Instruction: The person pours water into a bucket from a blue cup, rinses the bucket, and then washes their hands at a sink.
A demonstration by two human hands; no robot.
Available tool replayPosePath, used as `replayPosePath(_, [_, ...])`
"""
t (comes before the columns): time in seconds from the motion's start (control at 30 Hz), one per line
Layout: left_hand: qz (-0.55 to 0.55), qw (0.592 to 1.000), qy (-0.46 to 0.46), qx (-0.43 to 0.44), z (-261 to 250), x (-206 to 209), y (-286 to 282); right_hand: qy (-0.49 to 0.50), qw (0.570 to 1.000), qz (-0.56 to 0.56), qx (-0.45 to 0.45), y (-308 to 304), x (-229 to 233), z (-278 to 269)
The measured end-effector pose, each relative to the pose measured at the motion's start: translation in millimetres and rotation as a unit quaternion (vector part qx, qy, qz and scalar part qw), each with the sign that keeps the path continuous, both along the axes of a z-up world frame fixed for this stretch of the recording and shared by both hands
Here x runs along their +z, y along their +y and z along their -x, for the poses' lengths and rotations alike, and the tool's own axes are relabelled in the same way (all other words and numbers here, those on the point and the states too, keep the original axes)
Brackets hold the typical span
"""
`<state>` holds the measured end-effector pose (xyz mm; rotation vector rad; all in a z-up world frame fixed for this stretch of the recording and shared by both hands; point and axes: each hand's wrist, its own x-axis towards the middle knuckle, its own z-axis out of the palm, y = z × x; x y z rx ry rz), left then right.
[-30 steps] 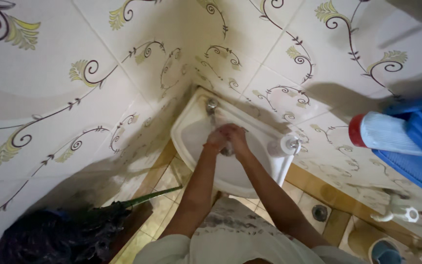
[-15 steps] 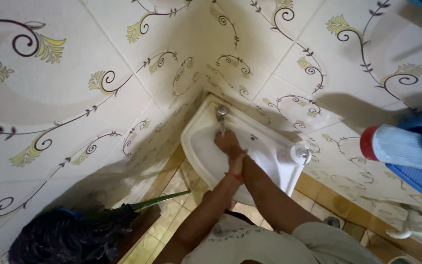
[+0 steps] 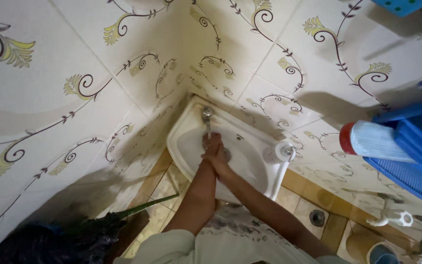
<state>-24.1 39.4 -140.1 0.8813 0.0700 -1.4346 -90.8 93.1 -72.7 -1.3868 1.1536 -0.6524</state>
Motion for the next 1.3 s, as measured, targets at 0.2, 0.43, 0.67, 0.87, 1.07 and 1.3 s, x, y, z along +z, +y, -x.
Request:
replayPosePath(0.2, [0.012, 0.99, -0.122, 0.068, 1.1, 31.3, 16.2, 0.082, 0.988, -0.042, 0.126, -72.9, -11.3, -18.5])
replayPosePath(0.43, [0.045, 0.998, -0.028, 0.019, 64.3, 46.4, 71.4, 0.156, 0.979, -0.04, 0.121, -85.8, -22.5, -37.4])
replayPosePath(0.67, [0.089, 0.987, 0.086, 0.107, 23.0, 27.9, 29.8, 0.076, 0.985, -0.109, 0.106, -82.1, -11.5, -25.4])
replayPosePath(0.87, [0.196, 0.948, 0.25, 0.011, -25.7, -5.1, 4.0, -0.017, 0.981, -0.11, 0.159, -28.3, 72.7, 8.1])
replayPosePath(1.07, [0.036, 0.994, 0.035, -0.099, -23.5, -11.7, -6.8, 0.158, 0.986, -0.053, -0.003, -29.3, 112.0, 7.7])
replayPosePath(1.3, [-0.056, 0.952, -0.245, -0.174, -28.6, 33.1, 6.2, 0.21, 0.965, 0.15, 0.055, -1.5, 70.2, 2.9])
